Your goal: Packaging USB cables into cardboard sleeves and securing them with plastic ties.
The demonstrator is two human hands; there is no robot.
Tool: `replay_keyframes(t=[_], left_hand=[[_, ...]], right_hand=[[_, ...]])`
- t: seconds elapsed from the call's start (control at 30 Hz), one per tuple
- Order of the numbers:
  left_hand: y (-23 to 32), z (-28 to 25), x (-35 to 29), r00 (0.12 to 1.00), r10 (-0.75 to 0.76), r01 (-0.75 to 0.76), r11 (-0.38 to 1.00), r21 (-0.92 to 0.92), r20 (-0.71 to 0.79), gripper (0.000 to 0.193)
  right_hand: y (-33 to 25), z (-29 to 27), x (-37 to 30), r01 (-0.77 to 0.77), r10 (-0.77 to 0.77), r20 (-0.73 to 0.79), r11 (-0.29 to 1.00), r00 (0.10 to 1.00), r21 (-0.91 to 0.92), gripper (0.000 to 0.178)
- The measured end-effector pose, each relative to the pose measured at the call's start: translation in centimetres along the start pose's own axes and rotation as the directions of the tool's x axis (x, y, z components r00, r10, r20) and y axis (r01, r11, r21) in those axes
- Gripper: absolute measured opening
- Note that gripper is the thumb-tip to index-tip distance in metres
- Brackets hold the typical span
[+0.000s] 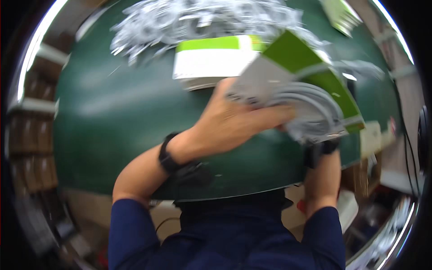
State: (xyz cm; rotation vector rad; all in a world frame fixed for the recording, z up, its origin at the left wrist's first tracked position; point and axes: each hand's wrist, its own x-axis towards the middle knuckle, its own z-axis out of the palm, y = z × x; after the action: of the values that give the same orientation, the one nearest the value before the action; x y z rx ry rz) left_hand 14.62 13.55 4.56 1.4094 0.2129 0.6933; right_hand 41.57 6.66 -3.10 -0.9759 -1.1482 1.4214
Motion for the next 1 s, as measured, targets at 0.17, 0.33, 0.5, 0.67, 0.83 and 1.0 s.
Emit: replay_keyframes(t=[0.17,0.33,0.5,0.67,0.83,1.0], left_hand=[[-0.6,-2.3,0.9,0.998,0.056,-0.057,0.998,0.039,0.030,0.029],[-0.1,-3.5,0.5,0.986,0.167,-0.168,0.969,0.181,0.022,0.027],[-1.8,-3.4,1.1,0.934,0.356,-0.354,0.897,0.267,0.043,0.026],[-1.1,-3.2,1.2,0.927,0.336,-0.374,0.782,0.498,0.168,0.028],[-2.7,-3.0,0.2,0.947,0.283,-0.321,0.866,0.384,0.154,0.026],[-2.7,-3.1,0.7,0.955,0.269,-0.295,0.886,0.358,0.121,0.025]], right_hand=[[4.0,-1.3,-3.4,0.137,-0.176,-0.222,0.974,0.959,-0.182,0.054],[4.1,-0.7,-3.4,0.226,-0.059,-0.633,0.956,0.772,0.187,0.054],[0.1,1.7,-0.5,0.197,-0.023,-0.484,0.929,0.875,0.313,0.042],[-4.0,6.2,3.3,0.127,-0.128,0.107,0.992,0.986,0.019,0.026],[-5.7,7.2,2.9,0.073,-0.047,0.108,0.964,0.993,-0.257,0.004],[-6.3,7.2,3.2,0.084,-0.068,0.082,0.975,0.994,-0.204,0.006]])
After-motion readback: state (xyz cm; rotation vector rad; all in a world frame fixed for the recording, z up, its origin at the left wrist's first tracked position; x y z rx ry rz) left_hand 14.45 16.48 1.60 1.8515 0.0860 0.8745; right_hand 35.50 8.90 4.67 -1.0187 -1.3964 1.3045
